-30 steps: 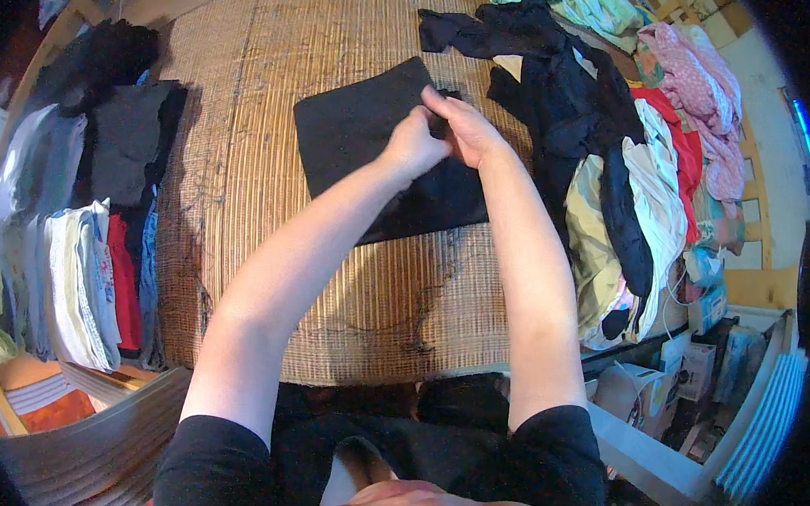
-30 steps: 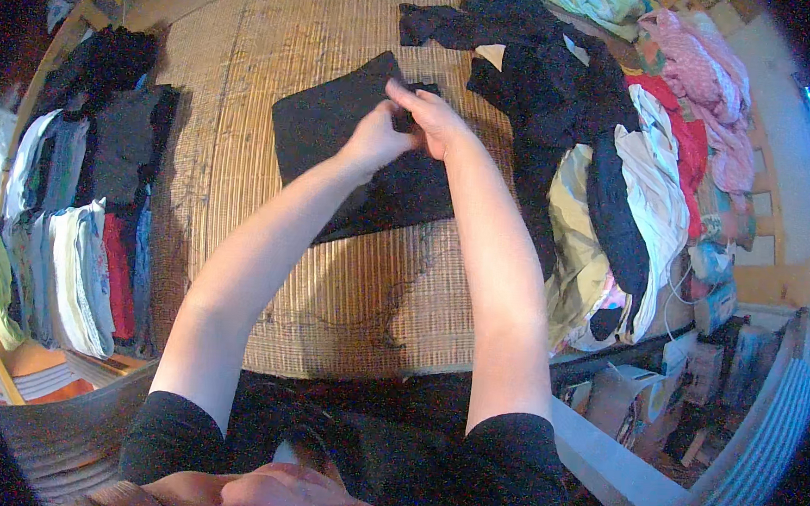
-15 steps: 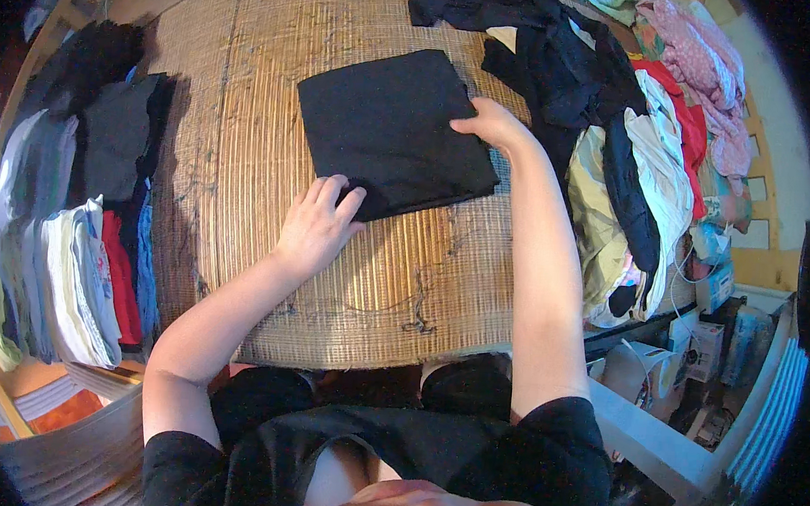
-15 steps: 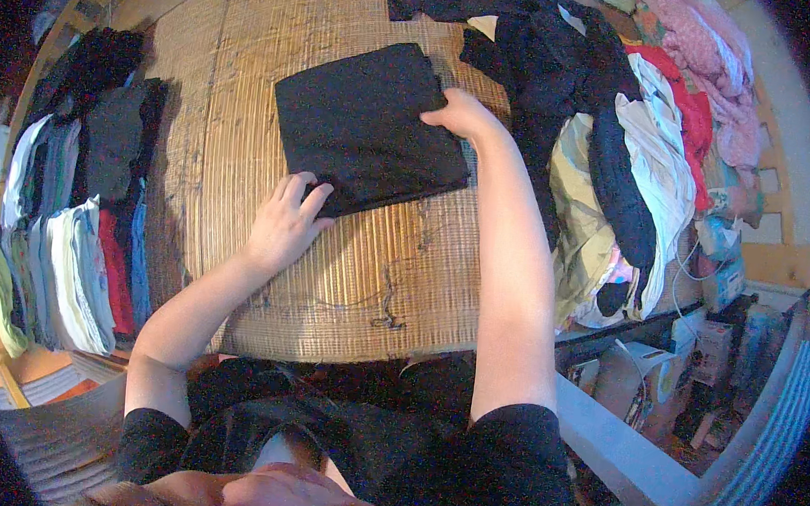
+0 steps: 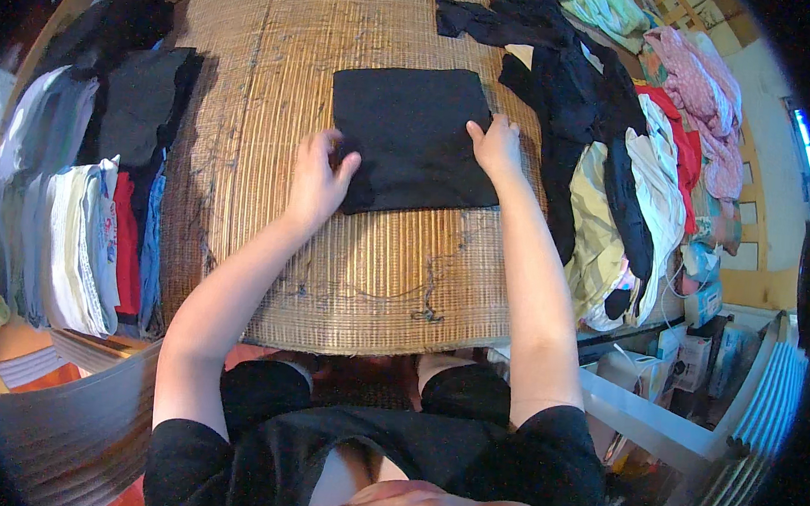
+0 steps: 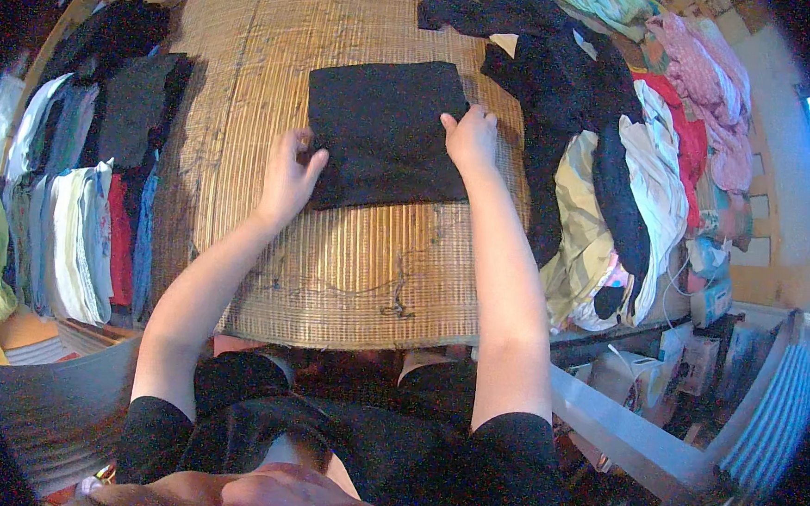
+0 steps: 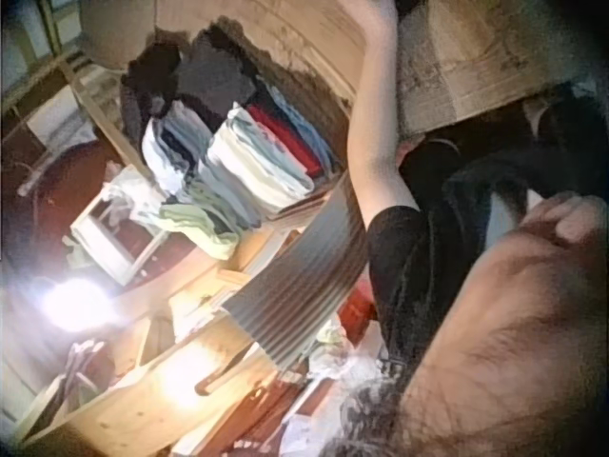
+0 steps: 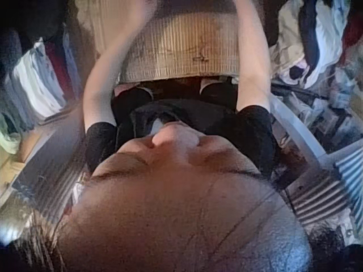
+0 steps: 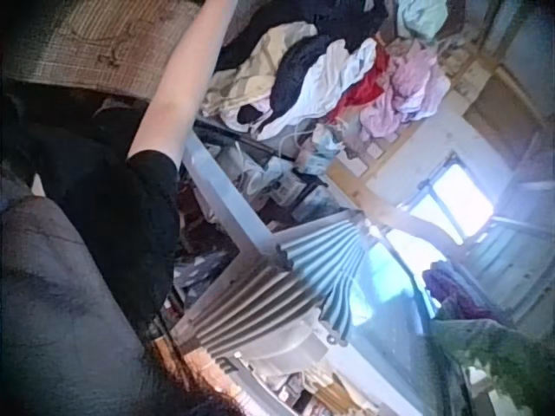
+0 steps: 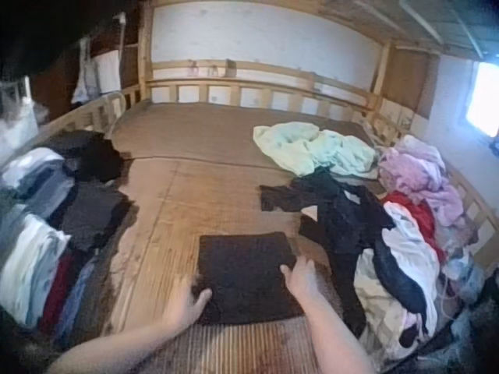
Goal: The person folds several pieces of clothing, including a yellow t-shirt, a black t-shirt, a patterned cloth, and a black long-sleeved shirt. They smooth each item, fold it neatly, and place it on a growing stack to the left.
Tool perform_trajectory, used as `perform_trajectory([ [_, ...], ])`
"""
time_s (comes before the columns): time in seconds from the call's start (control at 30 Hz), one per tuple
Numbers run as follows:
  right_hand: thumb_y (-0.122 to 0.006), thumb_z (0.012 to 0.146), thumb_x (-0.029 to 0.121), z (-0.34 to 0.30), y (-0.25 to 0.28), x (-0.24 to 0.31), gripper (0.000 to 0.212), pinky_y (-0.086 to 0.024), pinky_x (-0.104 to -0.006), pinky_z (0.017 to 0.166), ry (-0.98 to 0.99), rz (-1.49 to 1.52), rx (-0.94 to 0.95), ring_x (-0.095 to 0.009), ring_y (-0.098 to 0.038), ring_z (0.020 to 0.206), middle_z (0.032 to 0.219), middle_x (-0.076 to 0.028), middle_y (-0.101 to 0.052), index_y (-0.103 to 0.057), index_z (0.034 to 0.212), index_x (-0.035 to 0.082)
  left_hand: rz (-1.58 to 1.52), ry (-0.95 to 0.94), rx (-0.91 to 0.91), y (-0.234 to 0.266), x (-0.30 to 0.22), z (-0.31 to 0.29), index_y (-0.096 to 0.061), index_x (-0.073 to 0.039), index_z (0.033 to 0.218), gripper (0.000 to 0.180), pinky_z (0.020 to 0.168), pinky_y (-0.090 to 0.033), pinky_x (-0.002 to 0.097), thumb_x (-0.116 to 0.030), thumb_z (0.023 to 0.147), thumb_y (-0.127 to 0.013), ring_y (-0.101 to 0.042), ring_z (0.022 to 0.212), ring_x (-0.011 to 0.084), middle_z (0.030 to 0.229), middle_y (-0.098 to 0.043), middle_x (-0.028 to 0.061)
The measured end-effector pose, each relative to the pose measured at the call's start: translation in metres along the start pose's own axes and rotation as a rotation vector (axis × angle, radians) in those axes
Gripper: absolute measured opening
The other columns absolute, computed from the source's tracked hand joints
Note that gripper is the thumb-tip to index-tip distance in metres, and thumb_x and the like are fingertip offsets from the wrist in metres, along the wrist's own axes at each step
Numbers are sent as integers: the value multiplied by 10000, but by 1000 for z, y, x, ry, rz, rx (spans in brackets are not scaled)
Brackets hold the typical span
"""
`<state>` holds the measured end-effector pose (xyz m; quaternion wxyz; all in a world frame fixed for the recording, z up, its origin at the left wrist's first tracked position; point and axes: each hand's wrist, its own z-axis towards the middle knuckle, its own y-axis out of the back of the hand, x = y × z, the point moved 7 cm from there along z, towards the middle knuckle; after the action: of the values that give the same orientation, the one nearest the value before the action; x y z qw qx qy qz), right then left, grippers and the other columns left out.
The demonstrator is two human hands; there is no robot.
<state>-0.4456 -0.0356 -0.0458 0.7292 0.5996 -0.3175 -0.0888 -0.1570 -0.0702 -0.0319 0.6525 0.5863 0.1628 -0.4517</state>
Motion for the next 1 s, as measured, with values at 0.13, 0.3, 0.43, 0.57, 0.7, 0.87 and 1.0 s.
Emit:
perform_trajectory([
  [0.13,-634,717,506,42,-17,-1,749,-440,-411,837,-139,113,212,-374,-520,1036,1103,-294,-515,-480,1083,-130,-207,345,-60,-31,59,66,-398,78,1169,600,773,-474,310,-223,746,-698,-564,923,204,1092,-528,193],
  [0.3,-697,700,408,54,-27,18,690,-449,-391,816,-299,420,550,-298,-575,958,1044,-205,-581,-496,1088,-126,-442,606,51,-57,95,117,-492,71,1053,535,739,-487,334,-216,680,-746,-599,839,238,947,-597,171],
  [0.43,-728,694,258,70,-44,17,565,-464,-379,785,-318,672,677,-272,-597,896,999,-182,-601,-515,1070,-107,-478,726,231,-67,96,124,-548,41,991,445,682,-490,323,-200,675,-747,-606,783,231,892,-616,133],
  [0.57,-725,689,156,64,-25,40,460,-473,-383,767,-370,896,726,-263,-602,861,969,-162,-611,-540,1035,-83,-666,725,330,-55,82,123,-566,13,1007,400,694,-471,308,-166,689,-730,-593,792,200,877,-622,109],
  [0.7,-708,684,105,65,17,67,392,-434,-330,842,-177,1162,685,-224,-578,911,987,-124,-611,-564,1023,-28,-526,280,179,2,22,145,-587,-8,963,311,738,-433,276,-145,712,-709,-567,800,159,840,-618,68],
  [0.87,-710,691,81,50,116,112,396,-399,-296,875,315,1139,313,-168,-553,935,988,-63,-611,-557,1048,-1,-284,-139,-46,111,-59,139,-571,-22,844,209,670,-418,221,-98,701,-703,-512,732,84,753,-569,-2],
  [1.0,-705,656,-13,3,131,120,408,-432,-269,825,555,804,171,-129,-545,906,990,-28,-602,-567,1036,42,-124,-300,-108,151,-61,93,-500,-12,753,221,723,-412,226,119,592,-578,-507,780,93,780,-565,19],
])
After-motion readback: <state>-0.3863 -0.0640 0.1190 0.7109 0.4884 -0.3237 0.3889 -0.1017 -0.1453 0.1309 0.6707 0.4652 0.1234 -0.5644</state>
